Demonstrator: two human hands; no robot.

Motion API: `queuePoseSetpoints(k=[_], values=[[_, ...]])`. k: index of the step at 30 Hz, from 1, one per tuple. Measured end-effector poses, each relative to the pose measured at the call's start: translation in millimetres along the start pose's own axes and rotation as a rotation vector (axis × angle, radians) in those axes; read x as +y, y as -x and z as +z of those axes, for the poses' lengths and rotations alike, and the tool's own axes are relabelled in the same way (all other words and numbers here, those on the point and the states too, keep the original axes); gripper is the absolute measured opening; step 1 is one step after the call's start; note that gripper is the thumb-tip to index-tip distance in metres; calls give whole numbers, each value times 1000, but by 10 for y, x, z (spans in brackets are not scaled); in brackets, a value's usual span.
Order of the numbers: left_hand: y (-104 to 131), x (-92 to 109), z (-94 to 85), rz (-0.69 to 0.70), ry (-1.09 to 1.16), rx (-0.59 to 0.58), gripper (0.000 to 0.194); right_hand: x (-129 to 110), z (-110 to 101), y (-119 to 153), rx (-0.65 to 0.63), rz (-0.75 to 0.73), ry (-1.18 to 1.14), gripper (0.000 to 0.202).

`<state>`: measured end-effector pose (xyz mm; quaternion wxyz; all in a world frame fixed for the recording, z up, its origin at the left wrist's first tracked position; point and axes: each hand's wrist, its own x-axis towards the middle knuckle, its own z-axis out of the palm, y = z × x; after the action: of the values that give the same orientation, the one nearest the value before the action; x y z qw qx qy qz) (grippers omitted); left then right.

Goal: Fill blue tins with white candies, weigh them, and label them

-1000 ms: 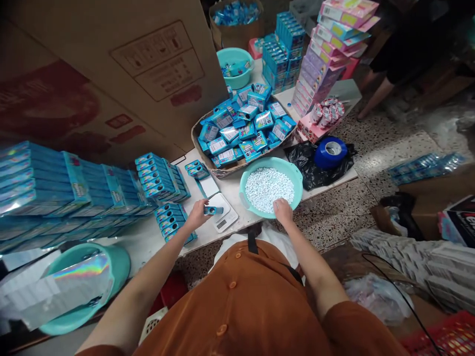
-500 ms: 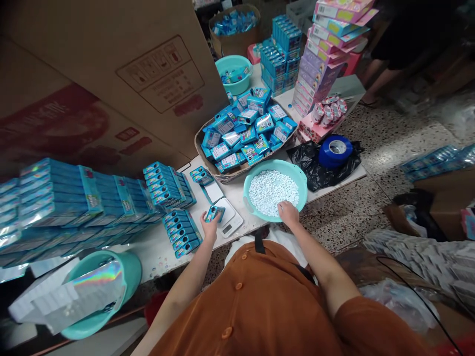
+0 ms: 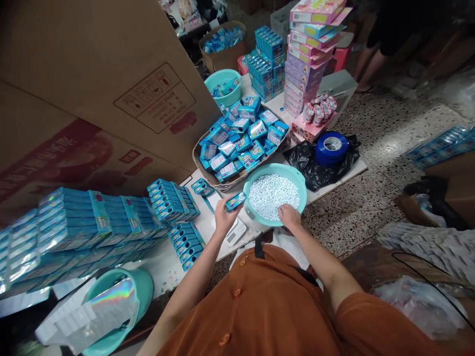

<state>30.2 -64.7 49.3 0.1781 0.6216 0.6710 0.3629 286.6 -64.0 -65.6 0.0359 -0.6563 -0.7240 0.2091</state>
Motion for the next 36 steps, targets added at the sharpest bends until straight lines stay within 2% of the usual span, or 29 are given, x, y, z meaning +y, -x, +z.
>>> queuePoseSetpoints(k=[3,5,10,16,21,24,27,30,36], values=[[-29,2,203,1,-42,-57,33,-2,-17,12,-5,-13,-4,29],[-6,-15,272,5,-73,-84,34,-3,-26,22,-3,-8,-9,29],[45,-70,314,24,-168,-210,33,-5,-38,38,-5,-6,-19,29],[117,-108,357,-36,-206,-201,35,9,-41,27,-26,-15,5,30],[222,-2,277,-95,-119,-127,36,28,-21,17,-35,-14,0,30],[311,-21,248,-197,13,-27,38,37,-6,15,-34,-18,9,30],[430,-154,249,-381,186,114,49,44,-1,16,-35,-11,12,32],[555,-320,233,-517,266,193,54,49,-6,16,-47,-10,9,32],[720,-604,128,-589,315,353,49,54,-8,11,-46,-16,47,31]])
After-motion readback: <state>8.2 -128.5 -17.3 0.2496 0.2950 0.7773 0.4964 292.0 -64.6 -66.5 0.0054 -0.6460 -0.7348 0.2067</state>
